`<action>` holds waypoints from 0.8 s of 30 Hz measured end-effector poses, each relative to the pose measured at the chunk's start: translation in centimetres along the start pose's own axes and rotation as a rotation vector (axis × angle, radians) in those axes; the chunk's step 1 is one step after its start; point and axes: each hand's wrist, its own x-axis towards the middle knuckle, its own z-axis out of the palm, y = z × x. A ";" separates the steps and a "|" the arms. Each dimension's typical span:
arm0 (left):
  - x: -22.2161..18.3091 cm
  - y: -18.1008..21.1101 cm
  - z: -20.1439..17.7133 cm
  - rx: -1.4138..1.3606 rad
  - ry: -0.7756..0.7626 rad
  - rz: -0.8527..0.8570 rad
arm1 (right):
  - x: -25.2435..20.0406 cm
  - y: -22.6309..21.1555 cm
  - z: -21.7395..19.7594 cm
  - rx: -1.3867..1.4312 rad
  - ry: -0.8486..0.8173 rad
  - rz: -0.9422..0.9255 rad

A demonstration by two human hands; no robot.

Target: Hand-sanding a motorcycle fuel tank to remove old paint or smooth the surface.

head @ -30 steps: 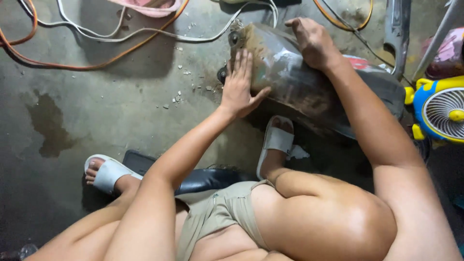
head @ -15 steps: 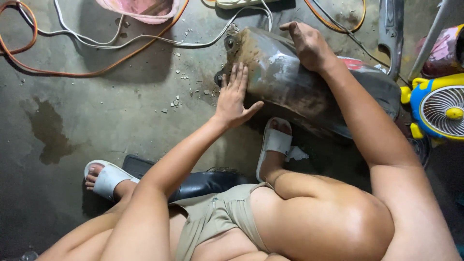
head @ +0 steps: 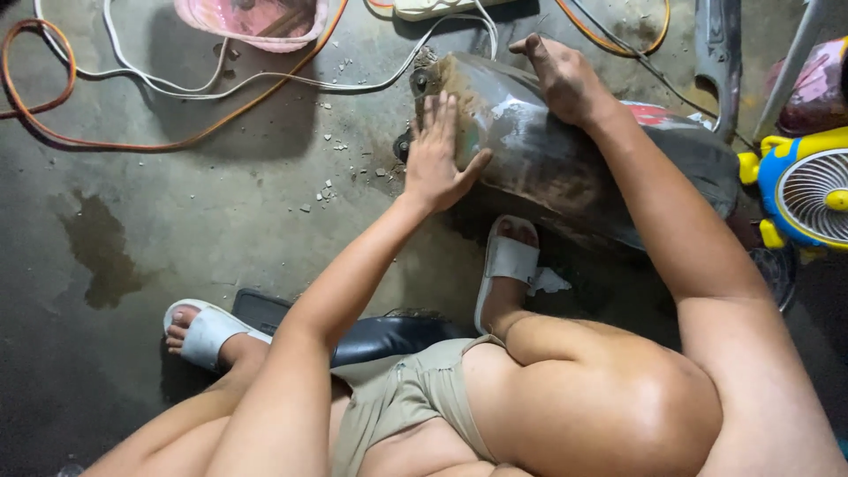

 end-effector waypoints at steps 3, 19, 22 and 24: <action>-0.5 0.6 -0.6 -0.104 0.012 0.003 | 0.6 1.2 -0.1 -0.046 0.004 -0.049; -2.6 0.2 -0.3 -0.015 -0.079 0.009 | 1.2 6.0 1.0 -0.063 -0.027 0.205; 0.0 0.1 0.2 0.052 -0.046 -0.042 | 1.5 7.0 1.3 -0.093 -0.013 0.130; 0.0 0.0 -0.2 0.069 -0.034 -0.079 | 1.3 7.1 1.7 -0.144 -0.014 0.067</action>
